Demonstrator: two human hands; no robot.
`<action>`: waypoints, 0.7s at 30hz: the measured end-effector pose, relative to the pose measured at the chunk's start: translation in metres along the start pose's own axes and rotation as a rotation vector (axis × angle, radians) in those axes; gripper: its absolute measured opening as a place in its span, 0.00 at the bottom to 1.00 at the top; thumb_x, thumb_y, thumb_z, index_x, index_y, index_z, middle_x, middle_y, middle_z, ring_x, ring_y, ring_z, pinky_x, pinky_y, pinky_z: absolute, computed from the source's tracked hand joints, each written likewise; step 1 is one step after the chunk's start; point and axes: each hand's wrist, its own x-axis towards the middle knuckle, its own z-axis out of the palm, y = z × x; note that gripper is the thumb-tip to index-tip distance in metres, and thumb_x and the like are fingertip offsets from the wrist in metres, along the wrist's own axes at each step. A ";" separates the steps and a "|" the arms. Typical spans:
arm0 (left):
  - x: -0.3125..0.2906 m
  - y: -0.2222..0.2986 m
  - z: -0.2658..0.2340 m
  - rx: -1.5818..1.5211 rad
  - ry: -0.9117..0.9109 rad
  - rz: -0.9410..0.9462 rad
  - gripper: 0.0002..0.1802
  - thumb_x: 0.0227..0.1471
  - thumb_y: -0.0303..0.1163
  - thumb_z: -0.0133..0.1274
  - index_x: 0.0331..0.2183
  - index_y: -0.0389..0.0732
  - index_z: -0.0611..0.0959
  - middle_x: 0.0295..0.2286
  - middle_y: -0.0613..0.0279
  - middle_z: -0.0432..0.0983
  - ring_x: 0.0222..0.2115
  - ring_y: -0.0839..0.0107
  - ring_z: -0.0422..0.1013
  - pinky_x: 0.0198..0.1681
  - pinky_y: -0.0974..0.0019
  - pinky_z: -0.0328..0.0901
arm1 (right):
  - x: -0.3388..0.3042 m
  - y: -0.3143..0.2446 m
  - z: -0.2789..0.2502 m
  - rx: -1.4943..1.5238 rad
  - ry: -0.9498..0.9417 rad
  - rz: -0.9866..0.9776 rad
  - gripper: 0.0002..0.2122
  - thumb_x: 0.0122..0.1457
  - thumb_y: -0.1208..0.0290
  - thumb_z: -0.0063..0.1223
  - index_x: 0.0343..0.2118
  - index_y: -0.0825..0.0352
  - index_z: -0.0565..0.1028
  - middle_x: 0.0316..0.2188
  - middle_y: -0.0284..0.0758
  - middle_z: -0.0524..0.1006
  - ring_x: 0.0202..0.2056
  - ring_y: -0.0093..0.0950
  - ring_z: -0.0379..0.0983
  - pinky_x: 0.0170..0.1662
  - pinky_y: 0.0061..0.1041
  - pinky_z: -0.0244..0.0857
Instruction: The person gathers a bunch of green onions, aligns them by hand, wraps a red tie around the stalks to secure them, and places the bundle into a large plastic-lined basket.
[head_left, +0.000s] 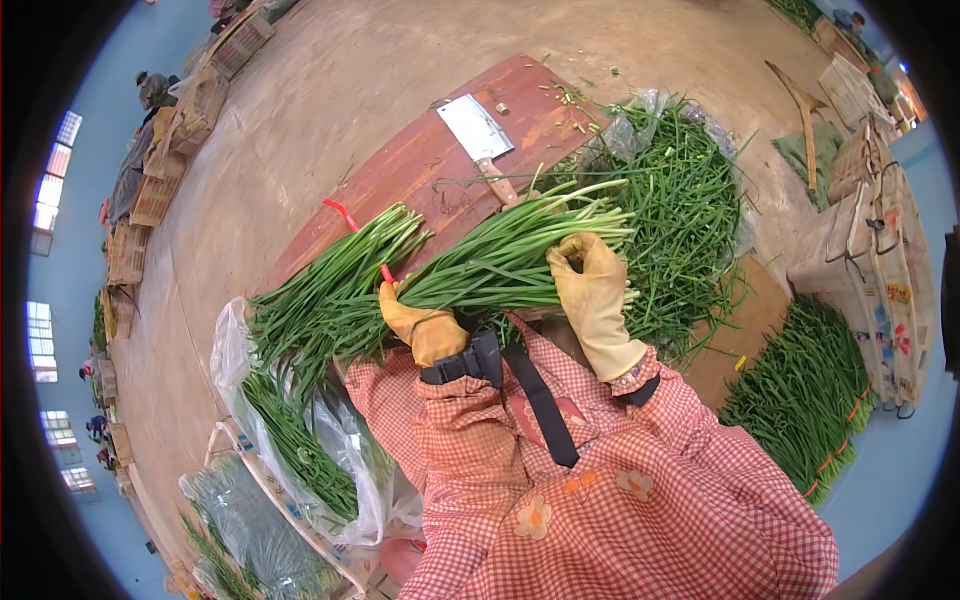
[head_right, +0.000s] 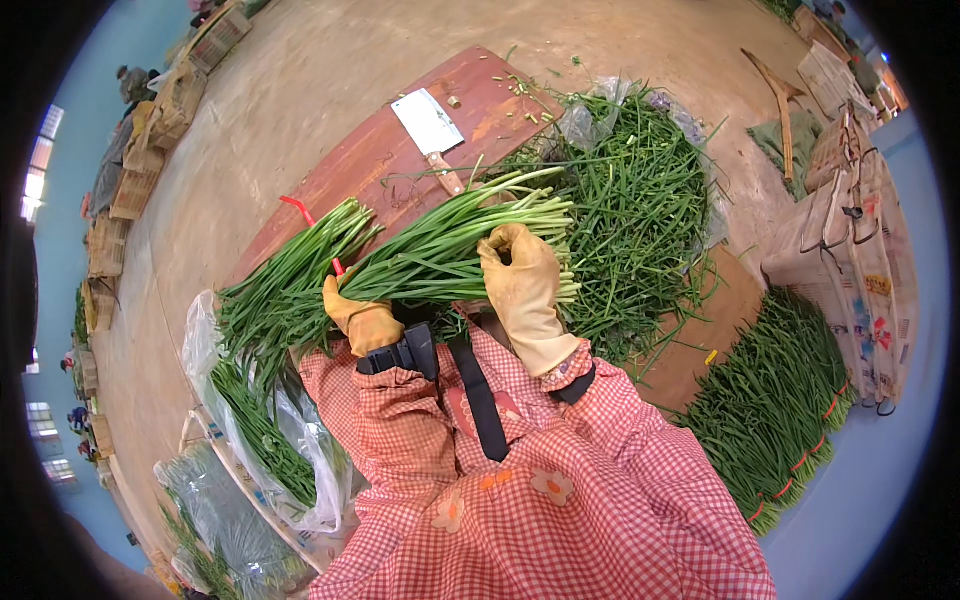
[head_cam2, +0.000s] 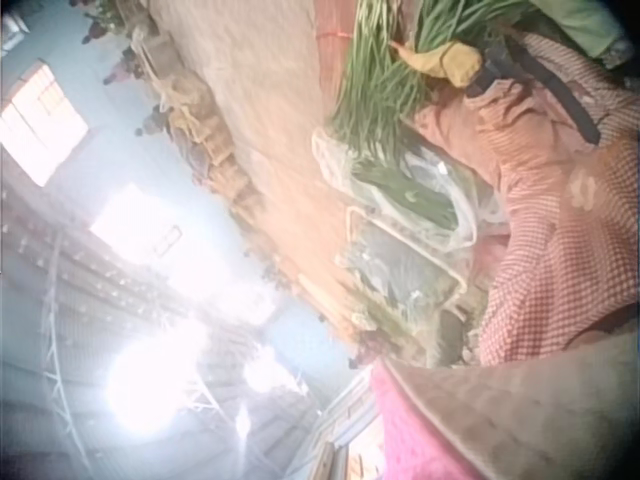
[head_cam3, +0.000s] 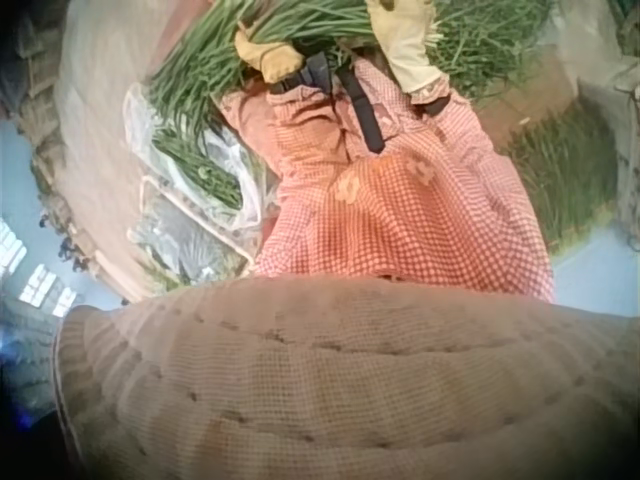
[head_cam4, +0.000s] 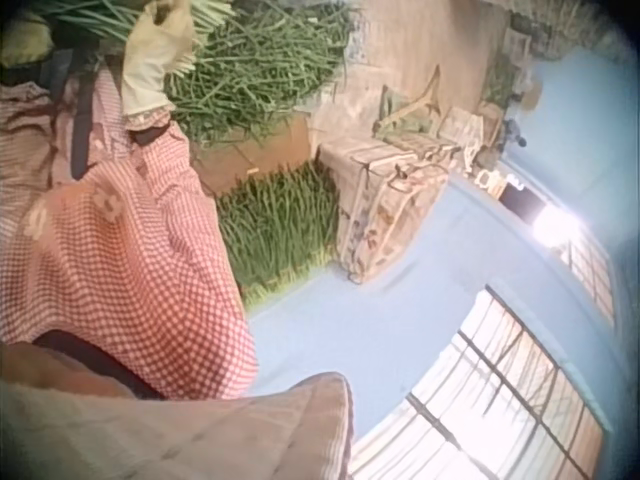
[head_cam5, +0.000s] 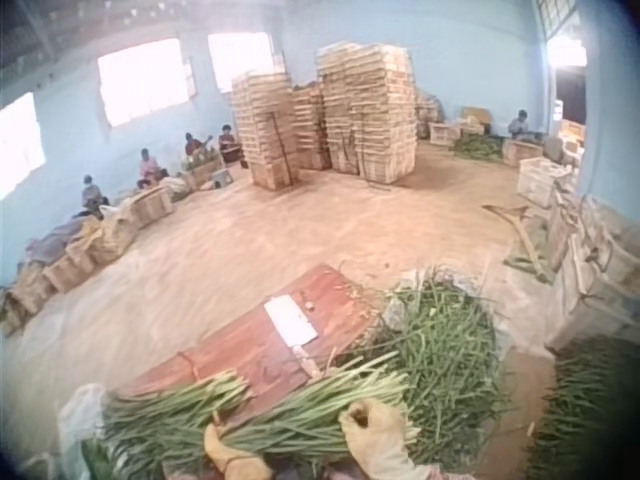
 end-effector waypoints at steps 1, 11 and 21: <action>0.001 0.000 -0.002 0.000 -0.004 0.005 0.24 0.62 0.48 0.39 0.41 0.36 0.77 0.41 0.49 0.76 0.42 0.52 0.71 0.49 0.47 0.67 | -0.001 -0.003 0.000 0.136 0.028 0.005 0.06 0.50 0.79 0.64 0.30 0.70 0.77 0.24 0.37 0.79 0.26 0.27 0.76 0.33 0.24 0.70; -0.030 -0.007 0.009 0.760 -0.026 0.487 0.13 0.62 0.39 0.44 0.32 0.39 0.73 0.27 0.64 0.71 0.27 0.68 0.70 0.33 0.65 0.70 | -0.005 -0.055 -0.012 0.420 -0.169 -0.231 0.04 0.52 0.81 0.62 0.29 0.66 0.77 0.28 0.36 0.81 0.32 0.25 0.79 0.38 0.21 0.72; -0.010 0.004 0.008 0.000 0.054 -0.084 0.18 0.56 0.47 0.46 0.29 0.41 0.74 0.29 0.58 0.72 0.32 0.59 0.71 0.38 0.53 0.70 | 0.049 -0.013 -0.151 0.929 -0.488 0.054 0.04 0.58 0.77 0.59 0.31 0.64 0.73 0.29 0.36 0.77 0.35 0.25 0.76 0.39 0.26 0.69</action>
